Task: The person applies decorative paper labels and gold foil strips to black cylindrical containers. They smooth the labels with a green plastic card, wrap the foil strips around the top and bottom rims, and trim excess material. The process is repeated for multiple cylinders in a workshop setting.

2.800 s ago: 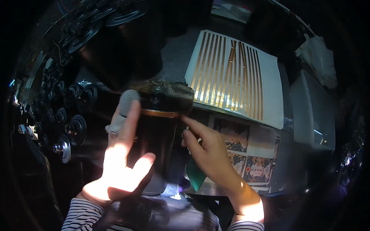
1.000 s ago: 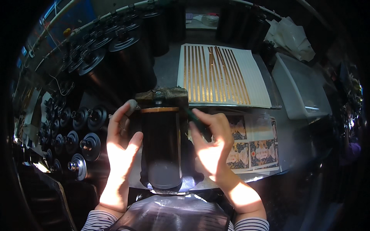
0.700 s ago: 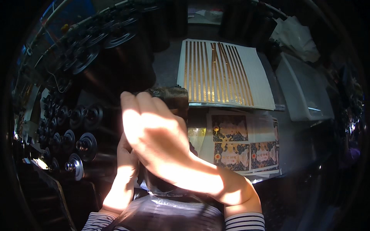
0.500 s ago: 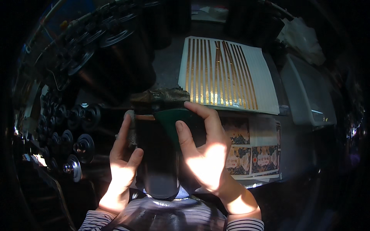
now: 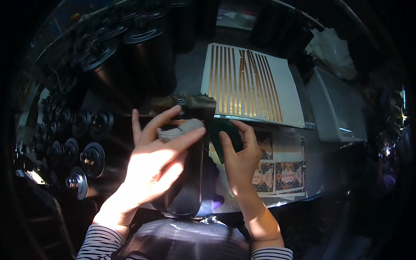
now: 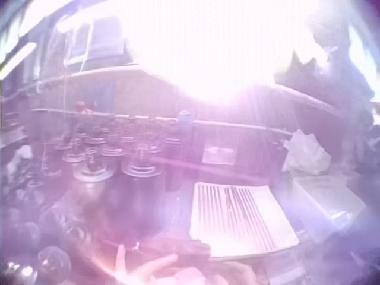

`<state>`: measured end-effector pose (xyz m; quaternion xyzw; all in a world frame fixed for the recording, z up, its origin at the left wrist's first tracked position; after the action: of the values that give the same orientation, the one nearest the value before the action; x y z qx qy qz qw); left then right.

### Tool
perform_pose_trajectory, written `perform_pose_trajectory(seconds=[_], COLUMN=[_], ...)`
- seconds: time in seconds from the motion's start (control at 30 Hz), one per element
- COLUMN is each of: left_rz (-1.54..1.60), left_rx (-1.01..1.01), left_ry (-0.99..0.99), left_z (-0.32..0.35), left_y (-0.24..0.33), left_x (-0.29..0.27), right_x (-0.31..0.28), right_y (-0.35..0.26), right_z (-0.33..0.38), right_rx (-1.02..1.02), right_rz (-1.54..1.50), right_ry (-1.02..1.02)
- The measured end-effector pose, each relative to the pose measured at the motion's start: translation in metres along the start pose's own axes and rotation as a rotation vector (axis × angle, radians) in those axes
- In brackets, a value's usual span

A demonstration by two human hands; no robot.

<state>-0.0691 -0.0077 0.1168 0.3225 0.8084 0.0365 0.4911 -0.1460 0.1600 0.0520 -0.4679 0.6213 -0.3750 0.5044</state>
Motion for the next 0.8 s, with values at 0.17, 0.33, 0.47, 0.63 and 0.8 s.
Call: perform_pose_trajectory(seconds=[0.17, 0.33, 0.47, 0.63, 0.8], left_rz=[1.177, 1.100, 0.657, -0.215, -0.155], left_rx=[-0.646, -0.871, -0.391, -0.094, 0.001], left_ry=[0.441, 0.278, 0.403, 0.018, -0.266], left_z=[0.052, 0.046, 0.042, -0.008, -0.037], left_y=[-0.033, -0.031, -0.020, 0.008, 0.036], left_x=[0.026, 0.043, 0.027, 0.009, 0.024], right_x=[0.014, 0.035, -0.002, -0.072, -0.133], right_y=[-0.070, -0.100, -0.044, 0.044, 0.061], right_z=[0.024, 0.027, 0.006, -0.009, -0.047], right_rx=[-0.715, -0.763, -0.064, 0.471, 0.277], right_rz=[0.159, 0.116, -0.399, -0.615, 0.032], right_ry=[-0.063, -0.372, -0.237, -0.282, -0.163])
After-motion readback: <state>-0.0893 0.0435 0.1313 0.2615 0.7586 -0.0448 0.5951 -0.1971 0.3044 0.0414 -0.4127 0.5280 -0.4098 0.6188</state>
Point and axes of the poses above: each hand's wrist, its own z-axis away from the middle knuckle, its own x-axis out of the palm, y = z × x, the point moved 3 cm from there along -z, towards the middle knuckle, and after that the axes turned 9 degrees about x, right-handed, at the moved point
